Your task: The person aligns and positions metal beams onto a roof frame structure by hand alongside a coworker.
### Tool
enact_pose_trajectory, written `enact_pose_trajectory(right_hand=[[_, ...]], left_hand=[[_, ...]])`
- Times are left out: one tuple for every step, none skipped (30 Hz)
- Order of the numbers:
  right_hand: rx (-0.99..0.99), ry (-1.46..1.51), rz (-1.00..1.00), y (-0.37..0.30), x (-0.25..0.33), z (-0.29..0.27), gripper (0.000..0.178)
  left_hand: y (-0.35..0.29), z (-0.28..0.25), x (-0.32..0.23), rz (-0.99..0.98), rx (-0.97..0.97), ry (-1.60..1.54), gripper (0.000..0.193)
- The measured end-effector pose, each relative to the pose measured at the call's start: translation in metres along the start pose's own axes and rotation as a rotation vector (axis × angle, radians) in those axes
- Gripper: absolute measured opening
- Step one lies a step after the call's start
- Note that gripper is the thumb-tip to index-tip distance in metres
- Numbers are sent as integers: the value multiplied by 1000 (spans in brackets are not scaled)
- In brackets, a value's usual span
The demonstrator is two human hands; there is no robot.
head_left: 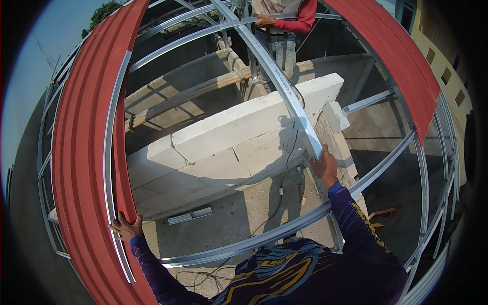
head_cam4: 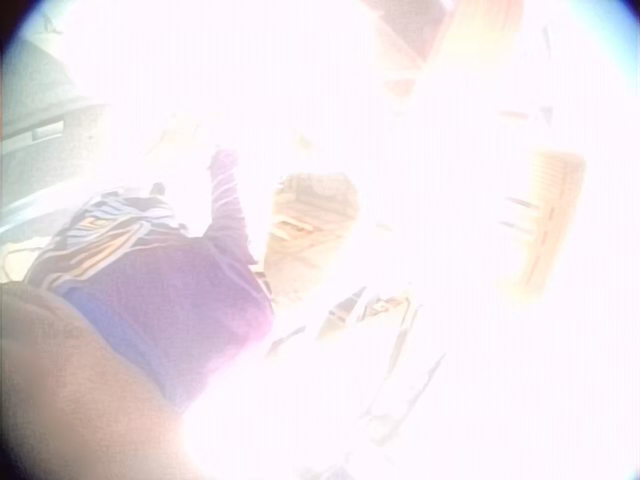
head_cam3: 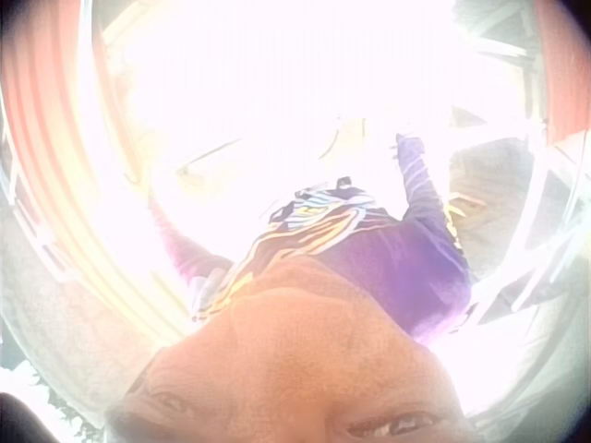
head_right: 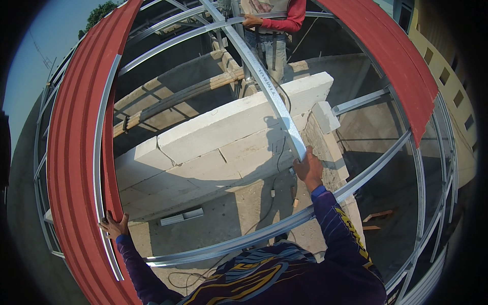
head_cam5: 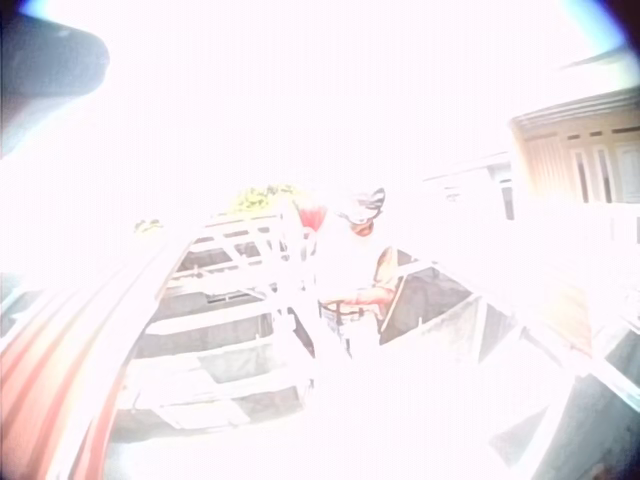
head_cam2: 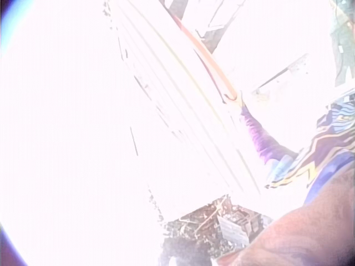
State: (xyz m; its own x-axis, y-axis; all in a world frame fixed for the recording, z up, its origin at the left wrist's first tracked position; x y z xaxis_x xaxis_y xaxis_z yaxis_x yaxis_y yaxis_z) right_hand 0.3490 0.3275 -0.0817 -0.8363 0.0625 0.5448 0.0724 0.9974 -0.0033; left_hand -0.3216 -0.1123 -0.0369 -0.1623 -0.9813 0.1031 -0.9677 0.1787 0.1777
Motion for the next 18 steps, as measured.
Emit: enact_pose_trajectory(right_hand=[[-12, -7, -11, 0, 0, 0, 61], [-11, -8, -8, 1, -2, 2, 61], [-7, -2, -21, 2, -4, 3, 62], [-3, 3, -34, 3, -5, 4, 62], [-2, 3, -31, 2, -5, 5, 62], [-9, 4, -37, 2, -4, 4, 61], [-16, 4, -43, 2, -3, 2, 60], [-15, 4, -41, 1, -3, 2, 60], [-16, 23, -42, 1, -3, 2, 59], [-17, 42, -44, 1, -3, 2, 59], [-15, 41, -43, 2, -3, 2, 59], [-1, 33, -28, 3, -4, 3, 58], [13, 25, -14, 3, -5, 4, 57], [14, 25, -12, 4, -7, 6, 57], [5, 27, -20, 5, -10, 7, 57], [-4, 30, -28, 5, -11, 7, 57], [-2, 30, -27, 5, -10, 8, 57], [-7, 31, -28, 5, -8, 7, 57]], left_hand=[[-1, 0, 0, 2, 2, 2, 97], [-1, -2, 0, 4, -9, 2, 97], [-1, -3, 0, 7, -20, 2, 97], [-1, -2, 0, 9, -19, 4, 97], [0, -1, 1, 7, -20, 2, 96], [0, 0, 1, 4, -20, 0, 96], [0, 0, 1, 6, -20, 2, 96], [-1, -1, 1, 8, -18, -6, 96], [-1, -2, 1, 10, -15, -14, 95], [-1, -1, 1, 11, -15, -12, 95], [0, 0, 1, 11, -17, -14, 95], [0, 0, 2, 10, -19, -17, 94], [-1, 0, 2, 10, -18, -15, 94], [-1, -1, 1, 10, -19, -17, 95], [-1, -1, 0, 11, -19, -20, 95], [0, 0, 0, 13, -18, -19, 95], [0, 1, 2, 11, -19, -17, 95], [1, 2, 3, 9, -20, -15, 95]])
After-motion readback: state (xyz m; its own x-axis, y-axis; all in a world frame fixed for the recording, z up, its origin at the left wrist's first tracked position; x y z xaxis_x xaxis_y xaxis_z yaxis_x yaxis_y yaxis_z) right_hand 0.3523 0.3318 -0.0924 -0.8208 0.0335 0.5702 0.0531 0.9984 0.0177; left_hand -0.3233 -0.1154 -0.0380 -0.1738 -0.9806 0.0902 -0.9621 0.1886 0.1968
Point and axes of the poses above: each hand's wrist, its own y-axis towards the middle knuckle, its own z-axis out of the palm, x = y × z, the point moved 10 cm from there along y, towards the middle knuckle, and after that the axes turned 7 degrees about y, right-handed, at the moved point
